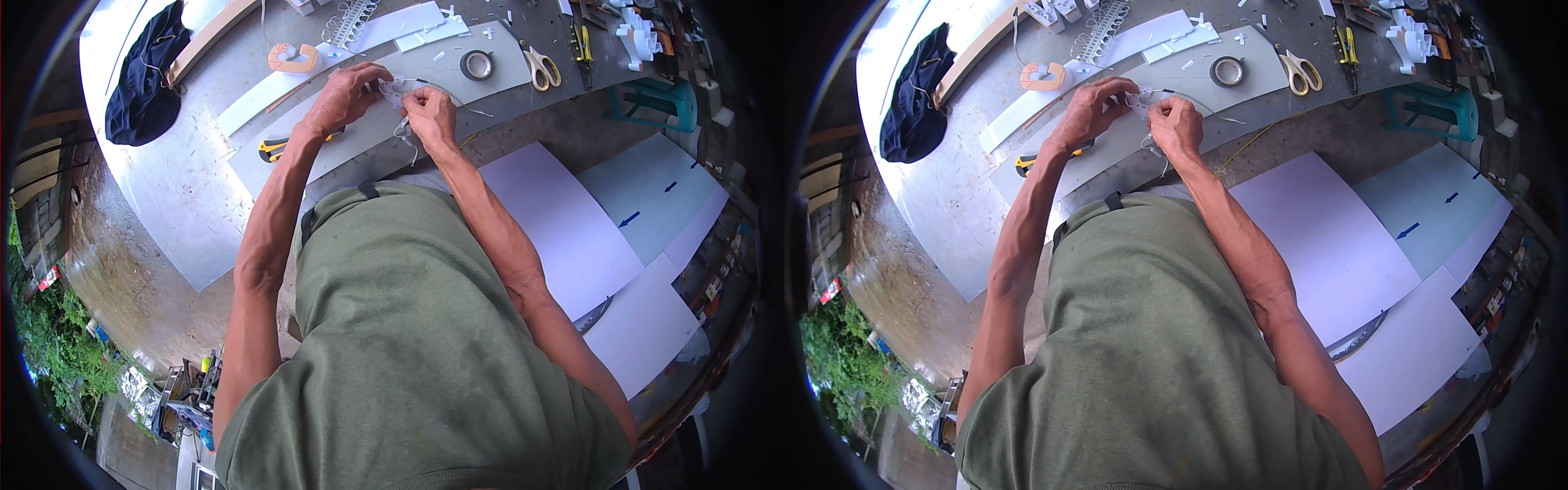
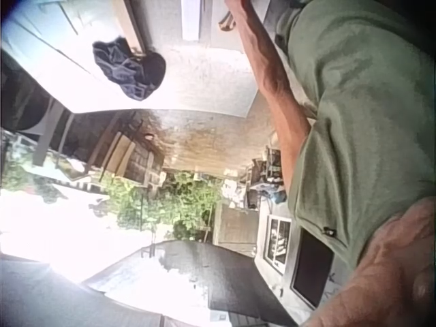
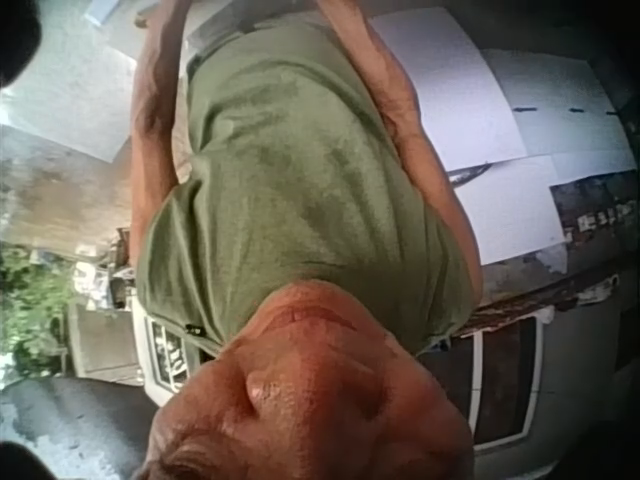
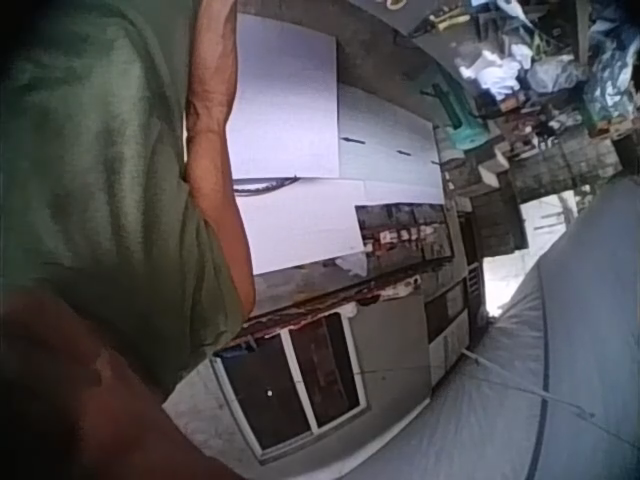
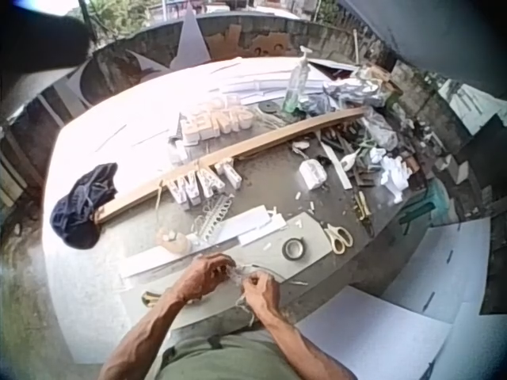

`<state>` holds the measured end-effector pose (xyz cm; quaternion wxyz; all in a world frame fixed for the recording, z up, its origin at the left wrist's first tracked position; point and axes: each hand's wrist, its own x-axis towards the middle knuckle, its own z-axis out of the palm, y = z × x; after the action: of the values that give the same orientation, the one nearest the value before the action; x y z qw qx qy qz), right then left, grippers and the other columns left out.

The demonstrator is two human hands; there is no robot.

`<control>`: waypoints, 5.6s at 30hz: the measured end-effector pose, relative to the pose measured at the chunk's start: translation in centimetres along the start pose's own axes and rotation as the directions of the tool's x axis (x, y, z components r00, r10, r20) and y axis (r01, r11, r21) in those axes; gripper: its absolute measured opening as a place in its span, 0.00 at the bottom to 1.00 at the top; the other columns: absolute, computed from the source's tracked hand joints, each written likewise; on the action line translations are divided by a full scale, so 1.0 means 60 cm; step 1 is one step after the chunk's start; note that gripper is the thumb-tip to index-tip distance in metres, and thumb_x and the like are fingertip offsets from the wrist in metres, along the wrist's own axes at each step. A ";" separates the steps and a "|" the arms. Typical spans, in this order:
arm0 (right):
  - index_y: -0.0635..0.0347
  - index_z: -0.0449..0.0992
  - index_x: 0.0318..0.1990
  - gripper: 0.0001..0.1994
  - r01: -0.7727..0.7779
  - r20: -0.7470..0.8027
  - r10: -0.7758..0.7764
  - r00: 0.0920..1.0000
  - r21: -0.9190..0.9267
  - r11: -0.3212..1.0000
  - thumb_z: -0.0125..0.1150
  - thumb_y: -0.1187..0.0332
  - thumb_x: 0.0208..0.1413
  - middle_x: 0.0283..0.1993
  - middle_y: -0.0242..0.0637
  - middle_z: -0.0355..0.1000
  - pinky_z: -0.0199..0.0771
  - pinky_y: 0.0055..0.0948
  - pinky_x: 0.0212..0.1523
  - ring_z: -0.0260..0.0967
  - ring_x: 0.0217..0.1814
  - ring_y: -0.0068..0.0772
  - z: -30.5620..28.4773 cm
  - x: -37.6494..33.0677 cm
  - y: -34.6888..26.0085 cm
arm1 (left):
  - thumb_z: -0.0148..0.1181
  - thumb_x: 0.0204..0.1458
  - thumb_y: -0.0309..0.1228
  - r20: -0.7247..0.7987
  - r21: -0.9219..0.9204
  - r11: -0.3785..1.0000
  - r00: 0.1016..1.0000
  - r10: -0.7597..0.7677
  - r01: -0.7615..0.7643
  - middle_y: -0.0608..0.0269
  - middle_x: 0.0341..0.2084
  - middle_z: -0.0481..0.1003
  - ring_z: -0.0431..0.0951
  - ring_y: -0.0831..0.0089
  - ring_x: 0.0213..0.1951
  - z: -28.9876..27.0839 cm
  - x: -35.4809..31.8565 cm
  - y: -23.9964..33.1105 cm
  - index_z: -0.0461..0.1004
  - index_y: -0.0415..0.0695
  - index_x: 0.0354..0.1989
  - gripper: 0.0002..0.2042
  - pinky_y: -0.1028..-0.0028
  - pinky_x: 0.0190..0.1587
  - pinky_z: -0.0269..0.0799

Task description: The recorder prepares and assembles LED-backlit sign letters, wiring components and using adhesive tape.

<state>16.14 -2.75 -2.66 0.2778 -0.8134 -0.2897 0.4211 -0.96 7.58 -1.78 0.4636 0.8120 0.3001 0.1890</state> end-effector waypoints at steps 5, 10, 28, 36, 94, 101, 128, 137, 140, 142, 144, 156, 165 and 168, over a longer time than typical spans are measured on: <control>0.56 0.87 0.34 0.12 -0.002 -0.019 0.001 1.000 -0.043 0.999 0.67 0.58 0.53 0.28 0.36 0.83 0.81 0.40 0.40 0.83 0.34 0.41 0.008 -0.003 0.003 | 0.72 0.49 0.22 -0.003 0.002 1.000 1.000 -0.003 0.003 0.60 0.48 0.81 0.84 0.66 0.43 0.008 -0.010 -0.001 0.83 0.44 0.46 0.14 0.67 0.45 0.82; 0.57 0.87 0.34 0.13 -0.003 -0.026 0.002 1.000 -0.068 0.998 0.67 0.57 0.52 0.28 0.37 0.83 0.81 0.40 0.40 0.83 0.34 0.42 0.011 -0.001 0.003 | 0.73 0.48 0.24 0.002 0.062 0.996 0.998 0.068 -0.068 0.56 0.47 0.80 0.84 0.57 0.45 0.010 -0.003 -0.012 0.86 0.43 0.42 0.11 0.63 0.49 0.82; 0.69 0.79 0.49 0.18 -0.079 0.218 0.006 0.976 0.328 0.941 0.72 0.74 0.50 0.35 0.39 0.82 0.77 0.26 0.35 0.77 0.34 0.25 -0.076 -0.055 0.048 | 0.71 0.48 0.22 -0.102 0.077 0.994 0.991 0.090 -0.082 0.60 0.43 0.84 0.85 0.60 0.40 0.028 -0.009 -0.023 0.86 0.44 0.37 0.08 0.67 0.43 0.83; 0.64 0.85 0.45 0.08 0.228 0.094 -0.228 0.969 0.012 0.974 0.66 0.73 0.59 0.36 0.41 0.83 0.78 0.30 0.39 0.80 0.35 0.29 -0.079 -0.061 0.028 | 0.71 0.47 0.23 -0.090 0.135 0.987 0.991 0.097 -0.085 0.64 0.45 0.85 0.85 0.63 0.43 0.030 -0.012 -0.021 0.86 0.47 0.36 0.08 0.66 0.46 0.83; 0.54 0.77 0.31 0.08 0.722 -0.068 -0.837 0.543 -0.472 0.506 0.71 0.69 0.46 0.35 0.34 0.69 0.74 0.42 0.39 0.72 0.41 0.40 0.013 -0.026 0.028 | 0.72 0.46 0.24 -0.117 0.190 0.978 0.987 0.111 -0.087 0.65 0.42 0.86 0.85 0.60 0.42 0.031 -0.016 -0.019 0.88 0.51 0.40 0.12 0.65 0.46 0.81; 0.55 0.74 0.28 0.08 0.728 -0.096 -0.846 0.525 -0.464 0.505 0.71 0.71 0.45 0.33 0.34 0.69 0.71 0.42 0.36 0.72 0.39 0.41 0.023 -0.021 0.027 | 0.72 0.48 0.22 -0.092 0.034 0.995 0.992 -0.086 0.089 0.63 0.44 0.85 0.86 0.66 0.41 0.024 -0.018 -0.008 0.81 0.53 0.59 0.26 0.68 0.47 0.82; 0.56 0.79 0.29 0.05 0.662 -0.064 -0.753 0.655 -0.433 0.612 0.70 0.70 0.45 0.35 0.34 0.74 0.72 0.45 0.40 0.74 0.42 0.43 0.018 -0.023 0.019 | 0.69 0.51 0.20 0.004 -0.005 0.991 0.991 -0.133 0.133 0.57 0.43 0.85 0.86 0.67 0.42 0.010 -0.011 0.002 0.82 0.47 0.57 0.23 0.67 0.49 0.81; 0.53 0.81 0.30 0.04 0.664 -0.063 -0.752 0.656 -0.425 0.615 0.70 0.69 0.46 0.35 0.31 0.74 0.72 0.45 0.41 0.74 0.42 0.41 0.019 -0.025 0.018 | 0.75 0.45 0.26 -0.085 0.027 0.992 0.989 -0.120 0.123 0.53 0.39 0.86 0.88 0.63 0.39 0.021 -0.007 0.007 0.84 0.45 0.52 0.22 0.66 0.45 0.83; 0.52 0.82 0.31 0.04 0.660 -0.053 -0.747 0.662 -0.431 0.616 0.70 0.69 0.47 0.35 0.31 0.74 0.72 0.44 0.41 0.74 0.43 0.40 0.018 -0.026 0.018 | 0.75 0.46 0.27 -0.098 0.024 0.990 0.986 -0.134 0.137 0.53 0.38 0.86 0.88 0.60 0.38 0.024 -0.005 0.010 0.84 0.44 0.52 0.21 0.66 0.44 0.82; 0.52 0.82 0.31 0.03 0.647 -0.060 -0.739 0.671 -0.440 0.623 0.70 0.69 0.47 0.34 0.31 0.74 0.72 0.44 0.41 0.74 0.43 0.40 0.019 -0.025 0.018 | 0.74 0.46 0.27 -0.140 0.025 0.994 0.985 -0.105 0.110 0.52 0.37 0.85 0.87 0.57 0.37 0.029 -0.004 0.006 0.84 0.43 0.50 0.20 0.65 0.43 0.82; 0.53 0.82 0.31 0.03 0.647 -0.053 -0.737 0.674 -0.440 0.623 0.70 0.69 0.48 0.34 0.32 0.75 0.72 0.44 0.42 0.74 0.43 0.41 0.019 -0.025 0.018 | 0.74 0.47 0.26 -0.142 0.028 0.995 0.986 -0.093 0.098 0.52 0.37 0.85 0.87 0.56 0.38 0.032 -0.006 0.004 0.84 0.43 0.51 0.20 0.64 0.43 0.82; 0.63 0.82 0.39 0.08 0.451 -0.212 -0.438 0.874 0.014 0.893 0.70 0.67 0.60 0.35 0.39 0.79 0.78 0.39 0.36 0.78 0.33 0.38 -0.085 -0.065 0.005 | 0.66 0.50 0.18 -0.155 0.082 0.996 0.988 -0.011 0.024 0.50 0.59 0.76 0.78 0.49 0.57 0.053 -0.018 0.019 0.74 0.46 0.64 0.29 0.59 0.59 0.76; 0.53 0.77 0.34 0.11 0.653 0.028 -0.713 0.701 -0.427 0.625 0.75 0.65 0.49 0.36 0.31 0.73 0.69 0.42 0.44 0.73 0.43 0.40 -0.044 -0.078 0.070 | 0.65 0.53 0.20 -0.274 0.077 0.994 0.960 -0.051 0.075 0.50 0.53 0.78 0.81 0.52 0.50 0.065 -0.037 0.035 0.79 0.43 0.56 0.20 0.60 0.53 0.79; 0.54 0.76 0.33 0.09 0.643 0.050 -0.733 0.679 -0.523 0.560 0.73 0.67 0.51 0.36 0.32 0.73 0.68 0.42 0.42 0.73 0.43 0.39 -0.038 -0.074 0.076 | 0.66 0.54 0.20 -0.335 0.073 0.981 0.931 -0.143 0.177 0.52 0.46 0.81 0.85 0.55 0.42 0.061 -0.050 0.051 0.81 0.42 0.52 0.16 0.63 0.44 0.80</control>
<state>17.03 -9.43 -2.37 0.2236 -0.7100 -0.6576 0.1158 -0.13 2.07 -1.02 0.3790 0.7646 0.4475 0.2674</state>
